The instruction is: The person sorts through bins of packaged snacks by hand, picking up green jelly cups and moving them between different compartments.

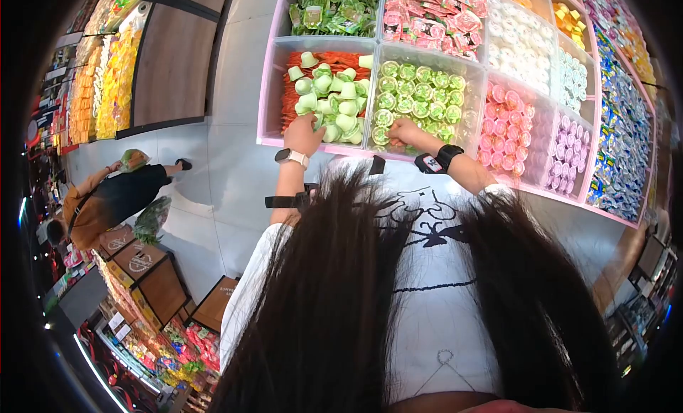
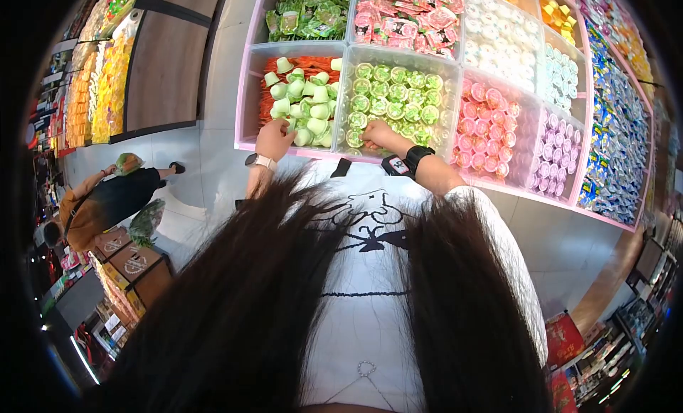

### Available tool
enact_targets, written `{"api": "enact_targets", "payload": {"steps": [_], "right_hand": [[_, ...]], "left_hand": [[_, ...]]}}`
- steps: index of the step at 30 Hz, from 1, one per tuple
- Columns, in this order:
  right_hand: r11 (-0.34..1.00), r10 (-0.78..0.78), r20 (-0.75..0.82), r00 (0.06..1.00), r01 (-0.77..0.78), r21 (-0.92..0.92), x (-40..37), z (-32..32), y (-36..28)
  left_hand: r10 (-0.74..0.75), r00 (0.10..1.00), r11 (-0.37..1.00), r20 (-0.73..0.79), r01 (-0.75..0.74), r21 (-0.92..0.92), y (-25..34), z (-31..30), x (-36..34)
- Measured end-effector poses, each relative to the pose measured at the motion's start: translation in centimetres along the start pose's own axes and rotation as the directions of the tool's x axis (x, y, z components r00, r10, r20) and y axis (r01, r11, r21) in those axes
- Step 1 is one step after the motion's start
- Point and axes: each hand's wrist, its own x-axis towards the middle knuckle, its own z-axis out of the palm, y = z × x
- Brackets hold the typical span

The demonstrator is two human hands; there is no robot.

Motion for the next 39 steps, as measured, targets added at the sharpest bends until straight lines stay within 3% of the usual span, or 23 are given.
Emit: {"api": "enact_targets", "payload": {"steps": [4, 7, 10, 13, 17, 20, 24, 26, 27, 29, 30, 31, 32, 34, 37, 39], "right_hand": [[0.998, 0.053, 0.047, 0.997, -0.051, -0.034, -1.1, -0.2, -1.2], [0.997, 0.081, 0.066, 0.995, -0.081, -0.008, -1.4, -0.3, -1.5], [0.996, 0.084, 0.019, 0.996, -0.084, 0.021, -2.3, -0.2, -2.2], [0.999, 0.04, -0.021, 0.999, -0.04, 0.031, -2.1, -0.2, -1.8], [0.993, 0.064, 0.041, 0.997, -0.06, -0.099, -1.8, -0.7, -1.4], [0.991, 0.082, 0.044, 0.996, -0.077, -0.113, -1.6, -0.8, -1.2], [0.986, 0.117, 0.003, 0.993, -0.116, -0.118, -2.1, -0.9, -1.7], [0.954, 0.195, -0.055, 0.979, -0.203, -0.219, -2.5, -1.5, -2.5], [0.932, 0.232, -0.088, 0.969, -0.247, -0.265, -2.7, -1.8, -2.9], [0.926, 0.13, -0.131, 0.983, -0.168, -0.339, -2.4, -2.9, -3.1], [0.917, 0.078, -0.148, 0.986, -0.129, -0.377, -2.3, -3.3, -3.0], [0.979, -0.068, -0.173, 0.983, 0.032, -0.202, -3.3, -3.2, -3.5], [0.992, -0.119, -0.122, 0.985, 0.113, -0.057, -4.8, -2.7, -5.1], [0.939, -0.238, -0.046, 0.97, 0.242, 0.245, -7.9, -1.4, -9.0], [0.894, -0.28, 0.253, 0.926, 0.156, 0.42, -10.0, -0.4, -11.6], [0.902, -0.277, 0.229, 0.933, 0.171, 0.397, -9.3, -0.5, -10.8]], "left_hand": [[0.047, 0.998, 0.998, -0.032, -0.048, -0.031, 0.2, 0.2, 0.4], [-0.04, 0.996, 0.999, 0.074, 0.042, -0.019, 1.2, -0.4, 0.9], [0.045, 0.997, 0.998, -0.066, -0.048, -0.046, 2.2, -0.7, 1.4], [0.295, 0.94, 0.955, -0.168, -0.289, 0.064, 2.7, -0.8, 3.0], [0.249, 0.967, 0.948, 0.055, -0.255, 0.191, 3.4, -1.0, 4.7], [0.304, 0.95, 0.931, 0.067, -0.311, 0.192, 2.7, 0.1, 5.6], [0.228, 0.966, 0.94, 0.123, -0.251, 0.23, 3.1, 0.0, 5.4], [0.173, 0.977, 0.954, 0.123, -0.197, 0.226, 3.6, -0.6, 4.9], [0.176, 0.982, 0.962, 0.063, -0.185, 0.202, 3.8, -1.1, 4.5], [0.177, 0.982, 0.974, -0.059, -0.167, 0.151, 4.1, -2.1, 3.7], [0.255, 0.958, 0.967, -0.132, -0.25, 0.054, 4.3, -2.3, 3.4], [0.32, 0.924, 0.942, -0.211, -0.335, -0.036, 4.7, -2.3, 3.1], [0.371, 0.881, 0.9, -0.295, -0.419, -0.119, 5.2, -2.4, 2.6], [0.436, 0.879, 0.841, -0.195, -0.475, -0.26, 8.0, -2.7, 1.8], [0.548, 0.834, 0.767, -0.069, -0.533, -0.357, 11.3, -1.7, 1.3], [0.588, 0.809, 0.761, 0.01, -0.55, -0.344, 12.4, -1.2, 1.4]]}}
